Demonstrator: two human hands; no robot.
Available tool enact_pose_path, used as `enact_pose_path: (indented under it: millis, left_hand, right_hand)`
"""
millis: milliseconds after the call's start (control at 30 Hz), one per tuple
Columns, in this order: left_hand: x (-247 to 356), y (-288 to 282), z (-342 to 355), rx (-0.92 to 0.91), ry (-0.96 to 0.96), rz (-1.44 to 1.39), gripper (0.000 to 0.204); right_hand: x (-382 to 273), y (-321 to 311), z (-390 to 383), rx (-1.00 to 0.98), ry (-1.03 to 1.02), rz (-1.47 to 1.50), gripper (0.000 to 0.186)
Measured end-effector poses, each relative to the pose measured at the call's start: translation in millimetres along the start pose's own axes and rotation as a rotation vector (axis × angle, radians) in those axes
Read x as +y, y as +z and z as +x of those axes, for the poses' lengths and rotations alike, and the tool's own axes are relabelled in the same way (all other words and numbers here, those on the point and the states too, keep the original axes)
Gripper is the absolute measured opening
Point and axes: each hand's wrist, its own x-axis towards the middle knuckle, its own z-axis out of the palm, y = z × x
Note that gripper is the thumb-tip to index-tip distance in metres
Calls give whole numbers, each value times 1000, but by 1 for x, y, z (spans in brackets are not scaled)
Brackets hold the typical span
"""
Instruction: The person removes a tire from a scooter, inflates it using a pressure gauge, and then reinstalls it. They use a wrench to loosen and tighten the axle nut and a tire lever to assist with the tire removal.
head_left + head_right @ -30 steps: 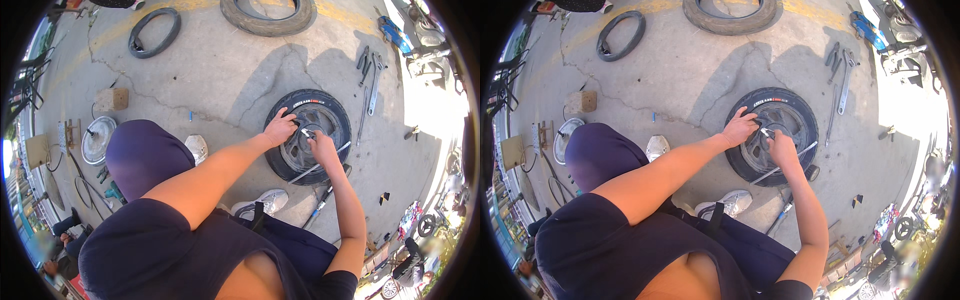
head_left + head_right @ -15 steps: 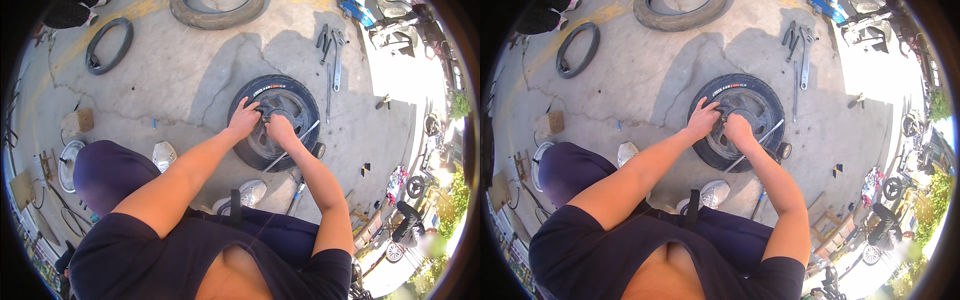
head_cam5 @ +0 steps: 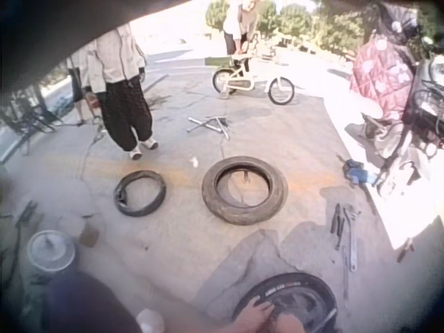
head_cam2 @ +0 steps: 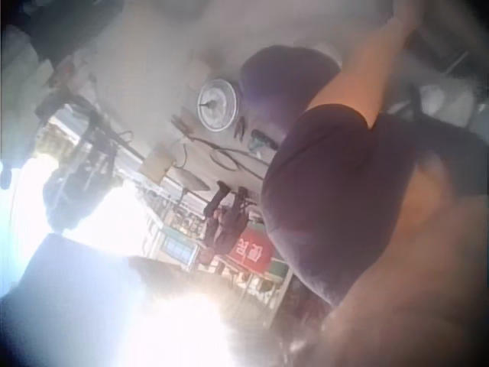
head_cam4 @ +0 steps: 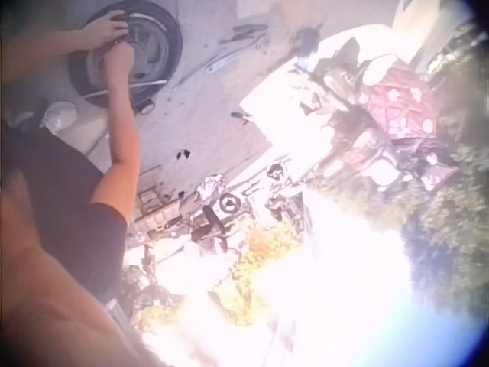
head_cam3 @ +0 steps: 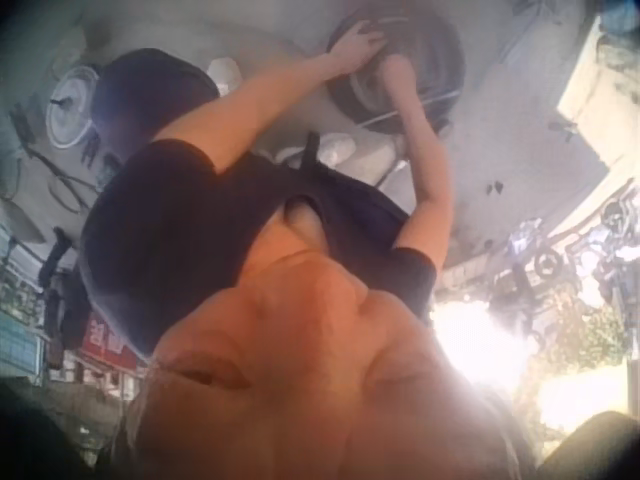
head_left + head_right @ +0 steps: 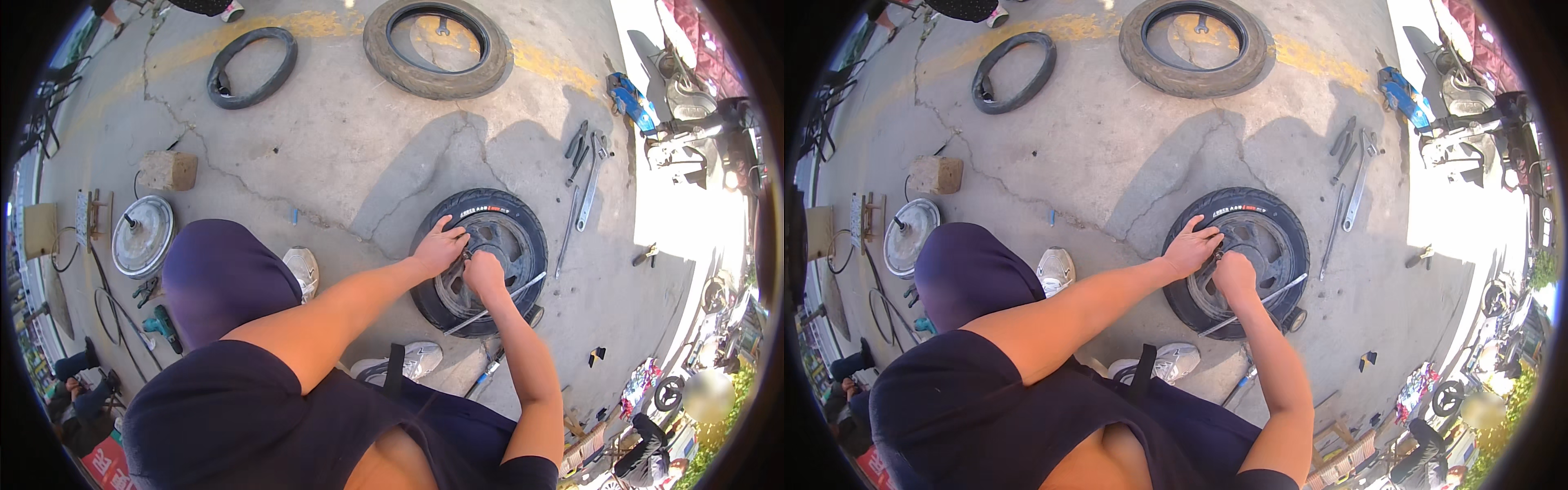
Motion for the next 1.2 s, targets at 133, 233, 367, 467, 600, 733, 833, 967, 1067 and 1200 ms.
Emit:
enact_pose_path:
  millis: [133, 233, 367, 467, 600, 733, 833, 967, 1067, 1200]
  left_hand:
    - [-1, -6, -3, -22, 39, 9, 38]
    - [2, -6, -2, -24, 59, -15, 15]
    - [4, -4, 3, -32, 66, -2, 10]
    - [-5, -1, -3, 20, 17, -57, 11]
    - [-6, 2, 2, 60, 39, -60, 13]
    - [2, 4, 7, 58, 60, -80, 15]
    - [0, -2, 4, 74, 44, -106, 24]
    - [-1, -4, 2, 49, 30, -115, 29]
    - [-4, -2, 1, 43, 21, -97, 29]
    - [-2, -2, 2, 57, 8, -106, 29]
  right_hand:
    - [6, 7, 6, 7, -32, -10, 25]
    - [25, 5, 8, 20, -68, 59, 25]
    - [57, -34, -8, 9, -42, 202, 26]
    - [68, -100, -38, -90, 141, 335, 24]
    - [44, -139, -71, -63, 158, 413, 25]
    - [25, -80, -46, -60, 27, 207, 30]
    - [10, -30, -21, -94, 77, 42, 27]
    - [14, -1, 2, 48, 77, 52, 26]
    - [10, -5, 4, 9, 56, 49, 26]
    - [7, 2, -1, 29, 12, 87, 27]
